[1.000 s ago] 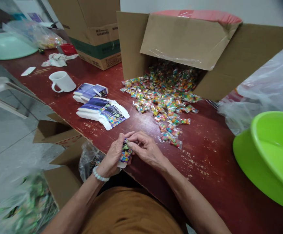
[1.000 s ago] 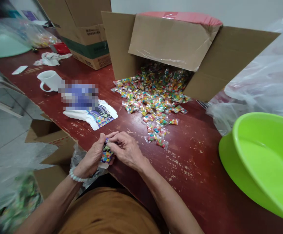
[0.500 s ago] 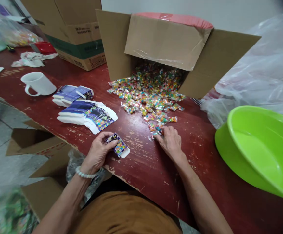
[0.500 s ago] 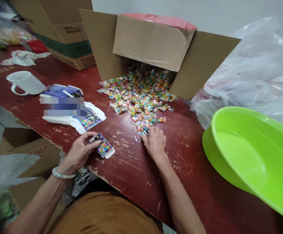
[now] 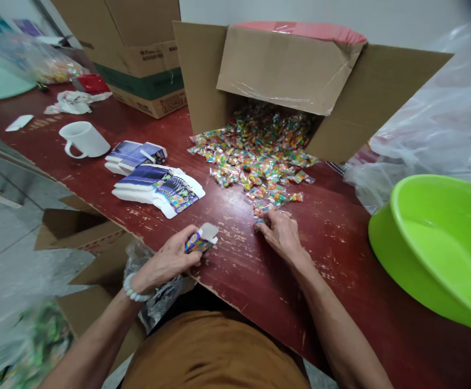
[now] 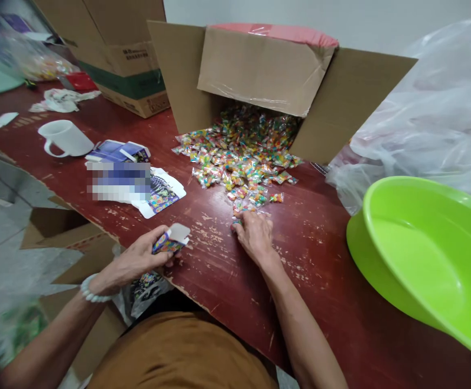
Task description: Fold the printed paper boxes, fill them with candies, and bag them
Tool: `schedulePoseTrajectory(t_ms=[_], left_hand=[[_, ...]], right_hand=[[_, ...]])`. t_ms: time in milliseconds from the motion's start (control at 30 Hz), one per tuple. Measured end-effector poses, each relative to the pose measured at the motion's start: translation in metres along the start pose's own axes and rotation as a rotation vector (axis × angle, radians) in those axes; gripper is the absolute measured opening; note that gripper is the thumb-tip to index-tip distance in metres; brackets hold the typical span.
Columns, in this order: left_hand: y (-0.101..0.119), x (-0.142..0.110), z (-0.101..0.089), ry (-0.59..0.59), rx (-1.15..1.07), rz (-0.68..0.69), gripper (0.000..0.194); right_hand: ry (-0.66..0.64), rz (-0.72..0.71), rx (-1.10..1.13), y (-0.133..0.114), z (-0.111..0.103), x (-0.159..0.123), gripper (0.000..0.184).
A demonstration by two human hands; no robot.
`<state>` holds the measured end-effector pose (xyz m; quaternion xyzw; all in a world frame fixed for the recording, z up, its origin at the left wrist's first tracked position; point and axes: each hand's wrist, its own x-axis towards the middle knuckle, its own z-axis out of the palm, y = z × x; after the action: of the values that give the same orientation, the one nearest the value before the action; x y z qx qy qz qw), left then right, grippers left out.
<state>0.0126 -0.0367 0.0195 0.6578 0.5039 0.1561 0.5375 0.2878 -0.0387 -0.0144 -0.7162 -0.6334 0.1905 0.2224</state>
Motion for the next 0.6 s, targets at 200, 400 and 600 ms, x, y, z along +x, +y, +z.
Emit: schedulePoseTrajectory(t_ms=[200,400,600], left_hand=[[0.013,-0.003,0.023,-0.096,-0.398,-0.078,0.046],[0.017,0.001,0.038,-0.111,-0.420,-0.014,0.044],[0.019,0.001,0.043,-0.109,-0.479,0.014,0.039]], right_hand=[[-0.038,-0.146,0.802,-0.036,0.001,-0.017,0.020],[-0.159,-0.456,0.564,-0.055,-0.001,-0.019,0.009],[-0.304,-0.482,0.583,-0.063,-0.008,-0.019,0.022]])
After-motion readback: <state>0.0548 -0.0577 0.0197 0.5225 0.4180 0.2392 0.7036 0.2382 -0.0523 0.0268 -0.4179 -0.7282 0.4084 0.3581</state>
